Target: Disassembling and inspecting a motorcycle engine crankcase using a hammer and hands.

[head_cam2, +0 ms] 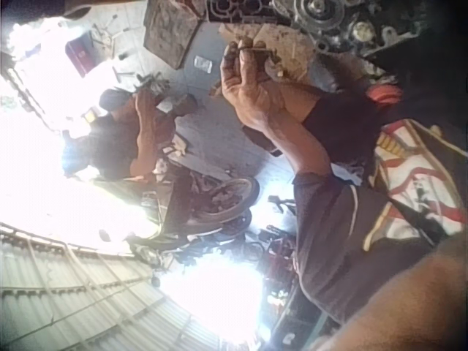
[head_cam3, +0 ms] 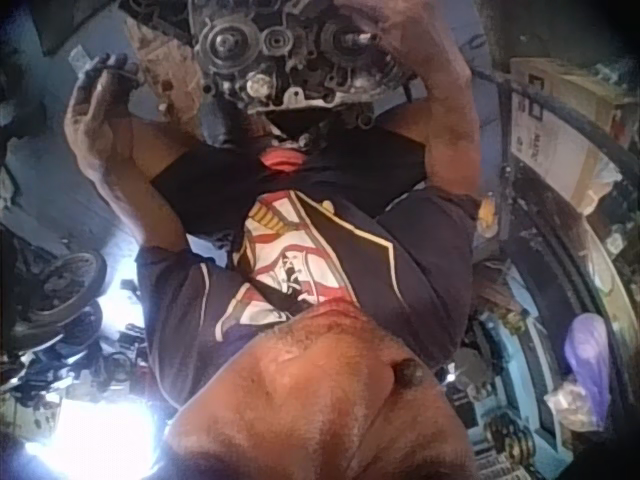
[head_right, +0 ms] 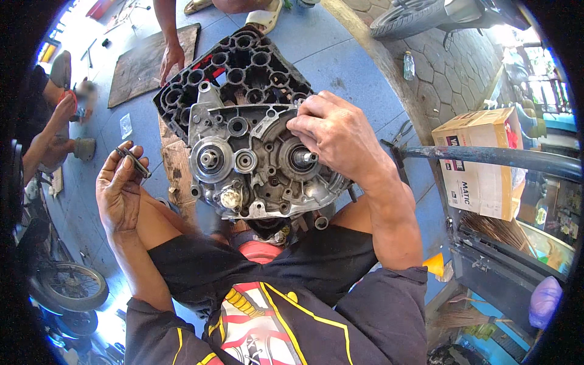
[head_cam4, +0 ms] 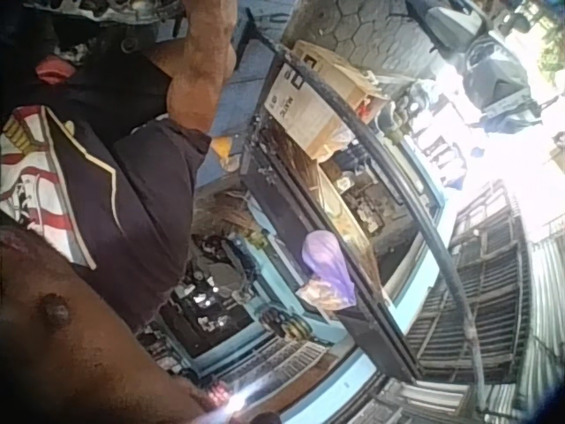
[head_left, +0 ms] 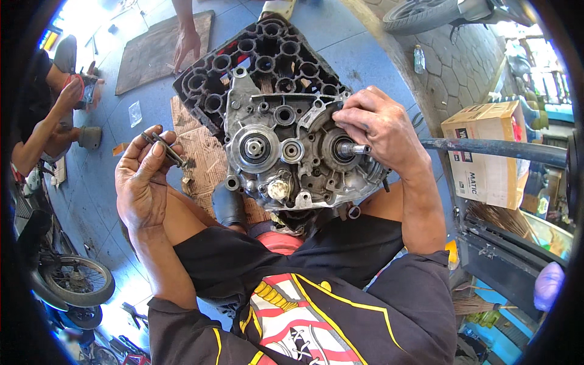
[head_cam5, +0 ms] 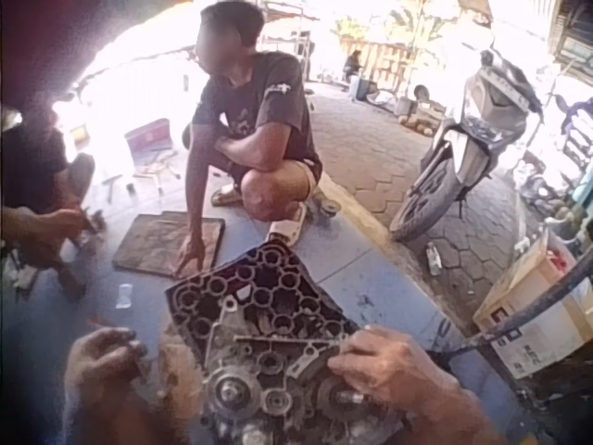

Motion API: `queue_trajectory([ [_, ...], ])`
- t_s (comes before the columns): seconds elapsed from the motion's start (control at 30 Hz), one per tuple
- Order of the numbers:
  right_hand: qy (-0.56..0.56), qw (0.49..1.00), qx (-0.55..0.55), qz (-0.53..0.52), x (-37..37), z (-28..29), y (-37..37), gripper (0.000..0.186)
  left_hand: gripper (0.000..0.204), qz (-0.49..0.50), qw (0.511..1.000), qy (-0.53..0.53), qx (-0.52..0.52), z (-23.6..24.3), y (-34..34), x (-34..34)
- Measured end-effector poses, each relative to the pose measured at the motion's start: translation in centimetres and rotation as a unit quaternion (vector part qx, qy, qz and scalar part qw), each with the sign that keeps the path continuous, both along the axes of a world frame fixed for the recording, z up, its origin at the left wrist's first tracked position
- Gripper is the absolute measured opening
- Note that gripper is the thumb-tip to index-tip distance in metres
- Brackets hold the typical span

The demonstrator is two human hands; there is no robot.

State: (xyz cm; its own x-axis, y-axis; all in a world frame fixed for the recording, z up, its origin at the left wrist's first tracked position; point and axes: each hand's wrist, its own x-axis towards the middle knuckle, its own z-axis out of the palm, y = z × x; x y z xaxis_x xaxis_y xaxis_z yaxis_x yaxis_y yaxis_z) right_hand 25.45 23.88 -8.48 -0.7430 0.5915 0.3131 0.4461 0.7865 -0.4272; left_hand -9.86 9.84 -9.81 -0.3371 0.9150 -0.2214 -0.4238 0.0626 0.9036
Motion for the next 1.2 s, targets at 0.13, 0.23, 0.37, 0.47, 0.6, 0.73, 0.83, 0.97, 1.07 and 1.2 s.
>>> queue_trajectory([
  [0.13,-0.020,1.000,0.008,-0.009,0.2,0.1,-0.1,0.027,0.033,-0.002,1.000,-0.001,-0.001,-0.1,-0.1,-0.1],
  [0.23,-0.005,1.000,-0.009,-0.022,0.6,0.9,-0.2,0.029,0.033,-0.005,1.000,0.000,0.005,-0.1,-0.3,-0.2],
  [0.37,-0.026,0.999,0.010,-0.020,0.4,0.9,-0.2,0.022,0.033,-0.002,1.000,0.002,0.003,0.2,-0.3,-0.2],
  [0.47,-0.061,0.998,0.000,-0.025,0.3,0.9,-0.1,0.021,0.033,-0.001,1.000,0.000,0.002,0.2,-0.3,-0.2],
  [0.6,-0.098,0.994,-0.019,-0.034,0.1,0.7,-0.1,0.022,0.032,0.000,1.000,-0.003,0.004,0.4,-0.4,0.0],
  [0.73,-0.071,0.997,-0.024,-0.036,0.6,0.1,0.3,0.026,0.033,-0.014,1.000,0.002,-0.015,1.2,-0.9,0.4],
  [0.83,0.080,0.991,0.049,-0.092,1.2,2.0,-0.3,0.033,0.039,-0.032,0.999,-0.019,-0.038,2.0,-1.0,2.4],
  [0.97,0.245,0.961,0.086,-0.092,0.0,5.9,-5.3,0.032,0.041,-0.134,0.989,-0.056,-0.020,2.9,-1.2,5.6],
  [1.07,0.188,0.981,0.036,0.031,-4.0,4.8,-9.8,0.030,0.042,-0.160,0.982,-0.098,-0.025,3.0,-1.7,7.3],
  [1.2,0.192,0.977,-0.018,0.085,-5.9,2.8,-12.8,0.033,0.042,-0.182,0.978,-0.105,-0.016,3.8,-3.3,8.8],
])
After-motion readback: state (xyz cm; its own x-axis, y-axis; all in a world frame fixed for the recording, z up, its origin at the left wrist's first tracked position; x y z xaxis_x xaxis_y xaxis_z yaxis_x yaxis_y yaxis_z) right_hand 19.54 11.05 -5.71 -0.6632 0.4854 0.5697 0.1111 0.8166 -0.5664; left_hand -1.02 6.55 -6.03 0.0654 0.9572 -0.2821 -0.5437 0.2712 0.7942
